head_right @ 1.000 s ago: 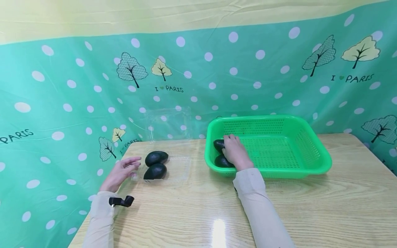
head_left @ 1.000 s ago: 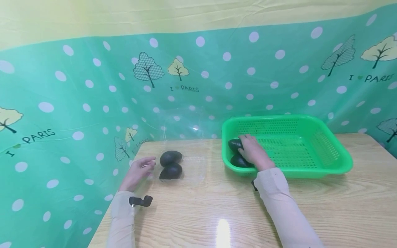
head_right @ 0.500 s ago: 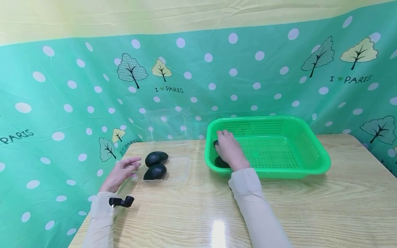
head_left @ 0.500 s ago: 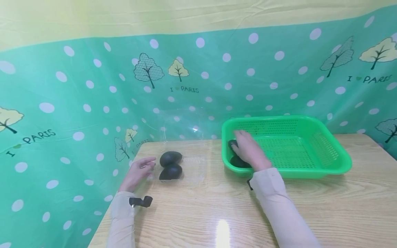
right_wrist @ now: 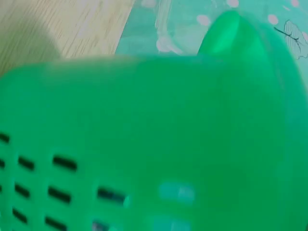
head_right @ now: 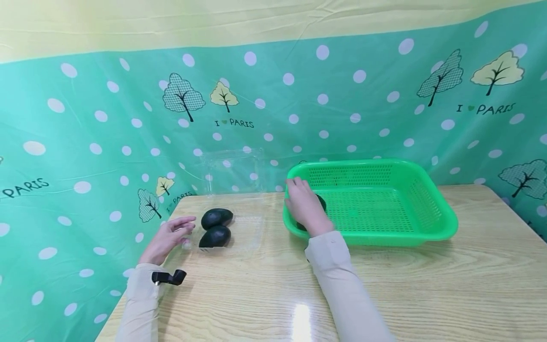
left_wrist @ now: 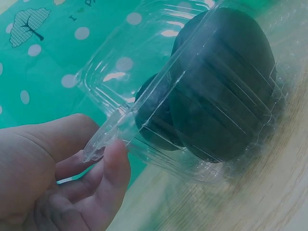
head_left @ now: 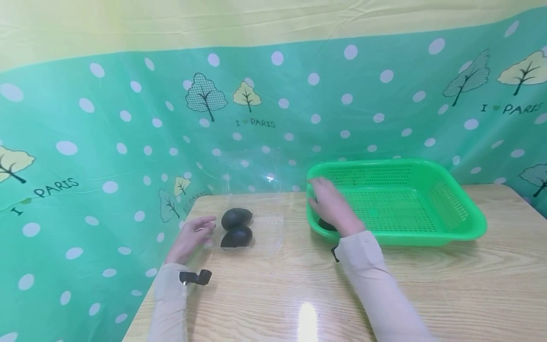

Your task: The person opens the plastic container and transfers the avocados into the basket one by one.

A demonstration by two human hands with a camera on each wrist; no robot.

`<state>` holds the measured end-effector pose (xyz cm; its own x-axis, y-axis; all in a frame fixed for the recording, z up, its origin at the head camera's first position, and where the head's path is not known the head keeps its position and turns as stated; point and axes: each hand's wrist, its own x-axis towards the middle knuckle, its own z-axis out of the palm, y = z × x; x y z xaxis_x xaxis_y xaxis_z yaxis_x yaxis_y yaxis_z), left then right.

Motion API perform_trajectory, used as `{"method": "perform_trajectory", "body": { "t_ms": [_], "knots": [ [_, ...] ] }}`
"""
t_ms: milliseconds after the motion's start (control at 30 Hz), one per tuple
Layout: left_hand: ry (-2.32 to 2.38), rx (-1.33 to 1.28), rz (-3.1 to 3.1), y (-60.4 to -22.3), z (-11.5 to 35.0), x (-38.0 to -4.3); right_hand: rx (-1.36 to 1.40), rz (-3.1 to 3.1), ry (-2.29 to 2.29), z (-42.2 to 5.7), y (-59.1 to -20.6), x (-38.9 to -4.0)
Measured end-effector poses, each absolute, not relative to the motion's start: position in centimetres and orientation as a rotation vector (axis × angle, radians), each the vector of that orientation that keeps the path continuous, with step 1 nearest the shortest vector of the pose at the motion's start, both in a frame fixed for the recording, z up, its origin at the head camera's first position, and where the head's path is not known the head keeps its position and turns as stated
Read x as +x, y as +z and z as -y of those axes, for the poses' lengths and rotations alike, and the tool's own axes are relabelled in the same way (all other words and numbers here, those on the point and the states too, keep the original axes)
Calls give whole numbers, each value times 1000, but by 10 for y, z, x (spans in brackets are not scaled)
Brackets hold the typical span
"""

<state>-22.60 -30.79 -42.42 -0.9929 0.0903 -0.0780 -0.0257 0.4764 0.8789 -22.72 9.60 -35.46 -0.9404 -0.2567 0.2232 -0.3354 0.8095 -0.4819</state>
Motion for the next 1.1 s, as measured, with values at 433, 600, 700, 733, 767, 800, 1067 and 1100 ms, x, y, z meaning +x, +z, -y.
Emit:
{"method": "perform_trajectory", "body": {
  "t_ms": [433,600,700,733,767,800,1067,1100],
  "knots": [
    [1563,64,-2584,-429,312,-228,572,2752,890,-69,-360,-227],
    [1548,56,-2595,-427,311,-227,614,2741,872,-58,-365,-227],
    [1551,43,-2595,-427,309,-227,644,2735,862,-51,-369,-228],
    [1546,48,-2596,-427,309,-227,658,2731,857,-49,-370,-228],
    [1547,45,-2596,-428,309,-226,670,2728,852,-46,-371,-227],
    [1548,45,-2596,-428,309,-227,678,2726,851,-44,-372,-227],
    [1558,41,-2600,-426,309,-226,717,2742,866,-25,-380,-225],
    [1560,32,-2598,-426,309,-225,722,2749,874,-22,-381,-225]
  ]
}}
